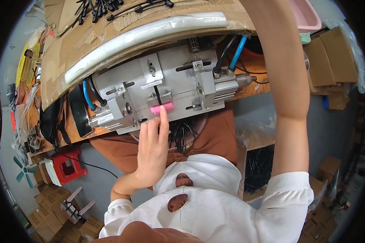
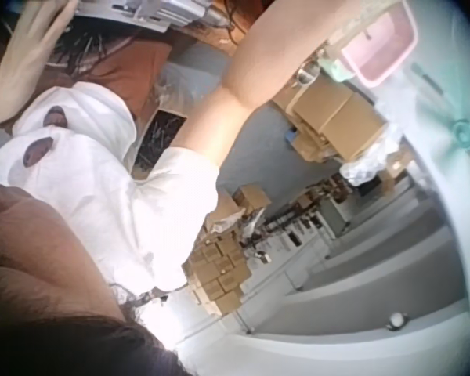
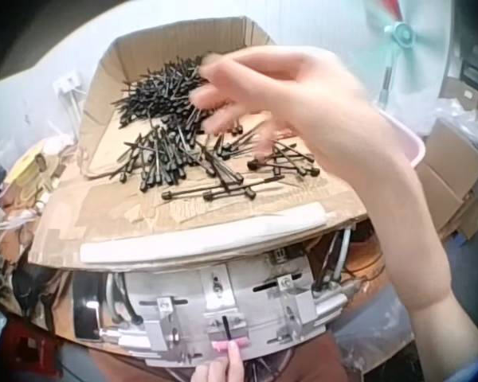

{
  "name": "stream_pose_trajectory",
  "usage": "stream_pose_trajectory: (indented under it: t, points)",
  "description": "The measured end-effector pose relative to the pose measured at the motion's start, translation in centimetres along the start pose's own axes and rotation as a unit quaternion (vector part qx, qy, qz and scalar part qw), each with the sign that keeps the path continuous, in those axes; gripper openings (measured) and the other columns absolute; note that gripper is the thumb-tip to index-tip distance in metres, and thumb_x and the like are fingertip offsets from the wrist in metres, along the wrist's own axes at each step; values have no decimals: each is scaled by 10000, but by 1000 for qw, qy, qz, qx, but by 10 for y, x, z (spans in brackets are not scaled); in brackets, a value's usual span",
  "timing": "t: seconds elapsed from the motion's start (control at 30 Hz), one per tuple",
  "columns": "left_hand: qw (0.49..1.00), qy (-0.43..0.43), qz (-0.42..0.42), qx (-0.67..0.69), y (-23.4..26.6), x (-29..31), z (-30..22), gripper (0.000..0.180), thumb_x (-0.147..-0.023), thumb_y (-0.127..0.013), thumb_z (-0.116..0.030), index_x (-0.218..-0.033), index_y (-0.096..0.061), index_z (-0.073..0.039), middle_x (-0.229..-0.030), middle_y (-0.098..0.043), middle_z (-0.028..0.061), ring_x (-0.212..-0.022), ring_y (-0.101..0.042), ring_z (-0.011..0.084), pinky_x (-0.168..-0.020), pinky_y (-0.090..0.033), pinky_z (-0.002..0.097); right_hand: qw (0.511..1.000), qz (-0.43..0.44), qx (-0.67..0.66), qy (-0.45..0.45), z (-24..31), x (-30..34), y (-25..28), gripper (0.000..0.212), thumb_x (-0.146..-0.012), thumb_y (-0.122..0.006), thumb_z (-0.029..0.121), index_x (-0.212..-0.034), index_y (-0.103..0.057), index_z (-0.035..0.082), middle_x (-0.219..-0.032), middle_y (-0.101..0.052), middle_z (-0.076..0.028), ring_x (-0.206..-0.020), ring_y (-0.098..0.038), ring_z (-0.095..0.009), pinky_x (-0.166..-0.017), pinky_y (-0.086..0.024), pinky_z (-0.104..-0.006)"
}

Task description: The person picks up a mascara brush from a pile, places it into a machine, and presses a pink lever. After the machine processes the brush, the person removes it and drops it into a container below.

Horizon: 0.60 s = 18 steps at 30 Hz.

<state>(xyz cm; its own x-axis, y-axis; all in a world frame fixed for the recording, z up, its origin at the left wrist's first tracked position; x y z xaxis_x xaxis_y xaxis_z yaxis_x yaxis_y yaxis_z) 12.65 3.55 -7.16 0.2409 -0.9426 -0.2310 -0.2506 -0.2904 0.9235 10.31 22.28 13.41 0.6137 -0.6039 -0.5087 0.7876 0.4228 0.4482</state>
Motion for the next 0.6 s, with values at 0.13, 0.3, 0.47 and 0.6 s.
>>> stream_pose_trajectory:
  t: [0.13, 0.3, 0.47, 0.6]
  points:
    - [995, -35, -95, 17, 65, -40, 25, 483, -768, -583, 57, -1243, -543, -25, -1003, -524, 131, -943, -501, 285, -816, -441, 376, 991, 13, 0, 134, -29, 118, 0, 477, -758, -746, 74, -1220, -651, 149, -861, -721, -62, -561, -607, -81, -519, -494, -222]
    - [955, -215, -178, -95, 118, -164, 73, 186, -862, -563, 2, -1041, -604, -26, -1029, -571, 100, -953, -532, 256, -831, -431, 341, 983, 93, 99, 120, -47, 233, -67, 608, -703, -763, 37, -1261, -549, -71, -777, -669, -90, -526, -589, -132, -466, -458, -273]
    - [988, -147, -4, 56, 109, -173, 99, 132, -838, -610, -4, -968, -595, 13, -907, -601, 146, -836, -570, 286, -777, -457, 340, 983, 128, 100, 90, -69, 244, -98, 626, -772, -714, 66, -1339, -469, -40, -744, -632, -67, -520, -575, -141, -464, -439, -285]
    - [987, -106, 13, 122, 117, -134, 96, 174, -855, -565, 21, -1023, -602, -6, -934, -590, 56, -794, -510, 159, -774, -425, 261, 983, 142, 92, 71, -66, 232, -89, 604, -786, -710, 91, -1336, -484, -18, -721, -594, -59, -515, -571, -140, -455, -440, -288]
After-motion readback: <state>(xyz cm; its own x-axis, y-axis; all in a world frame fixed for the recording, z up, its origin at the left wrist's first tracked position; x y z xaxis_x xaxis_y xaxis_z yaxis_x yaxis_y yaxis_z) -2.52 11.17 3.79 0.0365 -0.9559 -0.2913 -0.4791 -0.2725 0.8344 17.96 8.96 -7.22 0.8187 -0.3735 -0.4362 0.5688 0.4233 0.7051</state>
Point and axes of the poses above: each hand's wrist, its own x-axis away from the middle knuckle, its own y-axis out of the back of the hand, z = x × y, the point moved 9 cm from there along -x, towards the middle knuckle
